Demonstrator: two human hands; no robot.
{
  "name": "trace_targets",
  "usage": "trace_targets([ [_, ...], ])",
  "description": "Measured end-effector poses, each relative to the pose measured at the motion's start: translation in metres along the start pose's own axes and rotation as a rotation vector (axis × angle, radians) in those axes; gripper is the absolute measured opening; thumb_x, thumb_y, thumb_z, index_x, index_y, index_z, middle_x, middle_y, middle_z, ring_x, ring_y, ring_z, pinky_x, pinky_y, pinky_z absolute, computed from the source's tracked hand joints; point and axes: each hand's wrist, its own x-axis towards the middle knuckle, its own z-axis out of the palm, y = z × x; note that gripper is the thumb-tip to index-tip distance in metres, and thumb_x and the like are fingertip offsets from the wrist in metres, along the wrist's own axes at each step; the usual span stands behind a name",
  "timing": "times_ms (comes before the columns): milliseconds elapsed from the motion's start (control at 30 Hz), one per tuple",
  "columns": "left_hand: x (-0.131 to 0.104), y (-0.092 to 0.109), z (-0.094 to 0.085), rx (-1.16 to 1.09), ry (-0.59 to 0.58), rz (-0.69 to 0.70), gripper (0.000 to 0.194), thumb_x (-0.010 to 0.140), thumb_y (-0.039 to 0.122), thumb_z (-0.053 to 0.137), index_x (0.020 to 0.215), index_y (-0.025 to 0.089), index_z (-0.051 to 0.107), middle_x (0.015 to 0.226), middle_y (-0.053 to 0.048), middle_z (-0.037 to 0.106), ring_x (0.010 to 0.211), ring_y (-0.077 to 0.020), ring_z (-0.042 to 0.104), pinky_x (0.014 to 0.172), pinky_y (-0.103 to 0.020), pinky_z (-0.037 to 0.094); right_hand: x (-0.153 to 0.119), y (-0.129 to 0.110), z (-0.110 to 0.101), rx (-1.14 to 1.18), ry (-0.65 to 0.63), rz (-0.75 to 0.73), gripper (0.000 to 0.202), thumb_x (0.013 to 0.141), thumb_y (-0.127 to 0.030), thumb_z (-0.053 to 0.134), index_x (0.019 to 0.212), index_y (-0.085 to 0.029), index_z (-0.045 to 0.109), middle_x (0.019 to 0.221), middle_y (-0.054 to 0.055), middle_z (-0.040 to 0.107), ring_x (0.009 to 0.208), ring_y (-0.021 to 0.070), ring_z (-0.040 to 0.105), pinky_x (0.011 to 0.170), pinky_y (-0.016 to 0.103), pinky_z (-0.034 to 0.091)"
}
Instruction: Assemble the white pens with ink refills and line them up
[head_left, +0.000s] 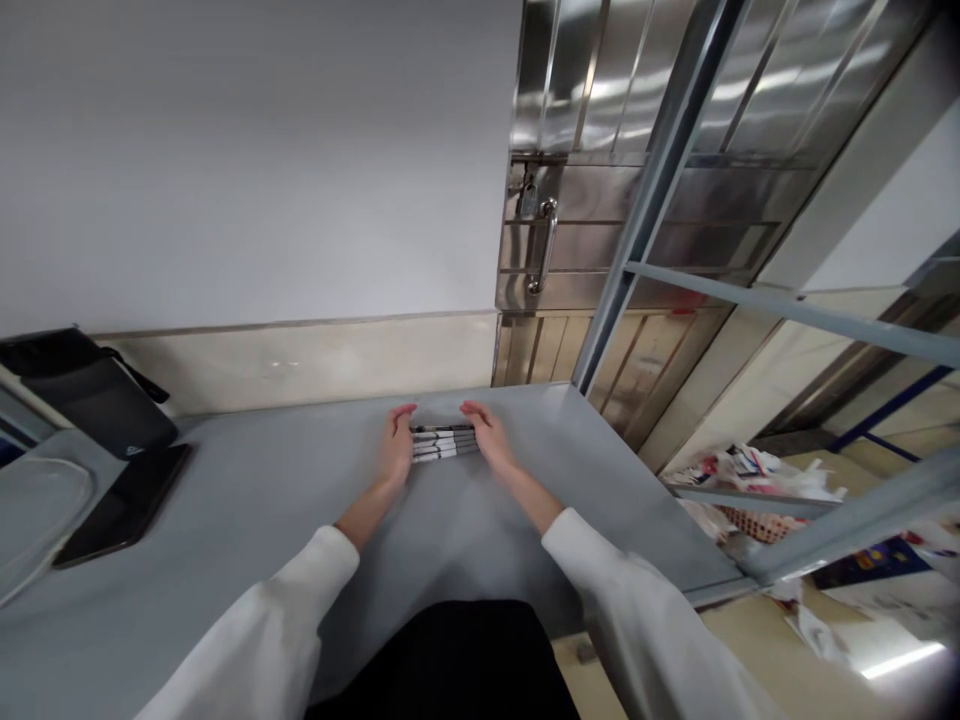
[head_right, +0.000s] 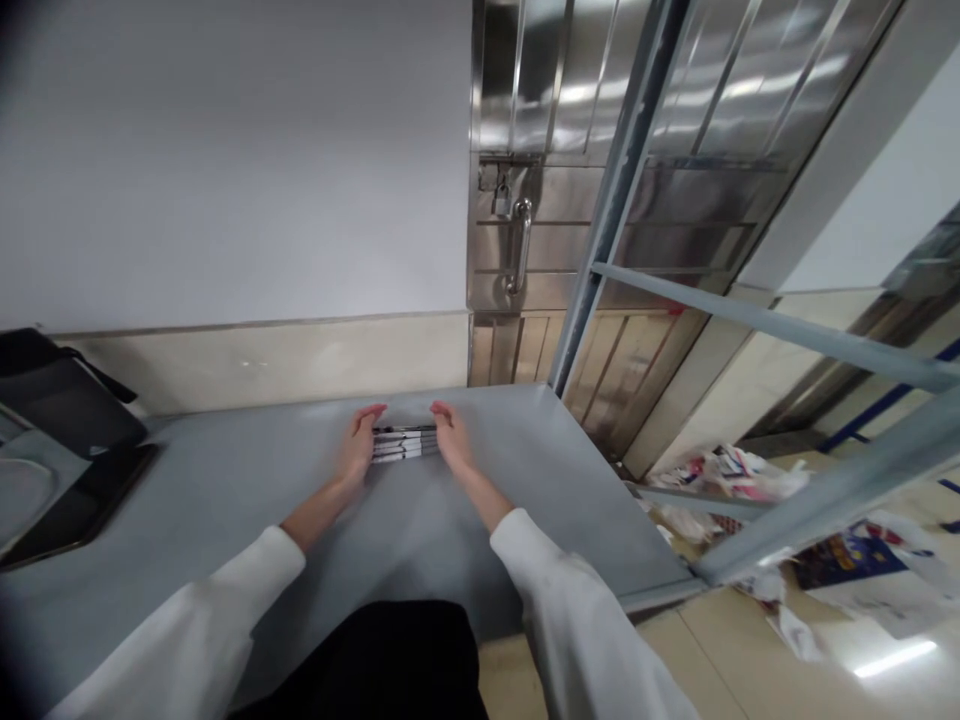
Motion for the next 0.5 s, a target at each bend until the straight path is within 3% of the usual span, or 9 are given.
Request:
trace_targets([
  [300,0.005,0.000,-0.016,-0.054,-0.045,0.032,0.029,0.095,0.031,0.045,0.110,0.023,0.069,0.132,-0.009,0.073,0.130,-0.0252,0.064,0.117,-0.044,0.043,0.001,-0.008,-0.019,-0.002,-0.044,-0.011,0.029,0.090,-0.023,0.056,0.113,-0.024,0.074,0.122,0.004,0.079,0.123,0.0225,0.068,0.116,0.040,0.045],
  [500,0.015,0.018,-0.045,0.068,-0.217,0.168,0.022,0.089,0.027,0.051,0.100,0.021,0.070,0.108,-0.007,0.078,0.110,-0.0228,0.070,0.106,-0.036,0.050,0.008,-0.014,-0.043,-0.179,-0.058,-0.145,0.025,0.091,-0.022,0.054,0.106,-0.025,0.074,0.118,0.006,0.080,0.118,0.0235,0.070,0.114,0.043,0.047],
])
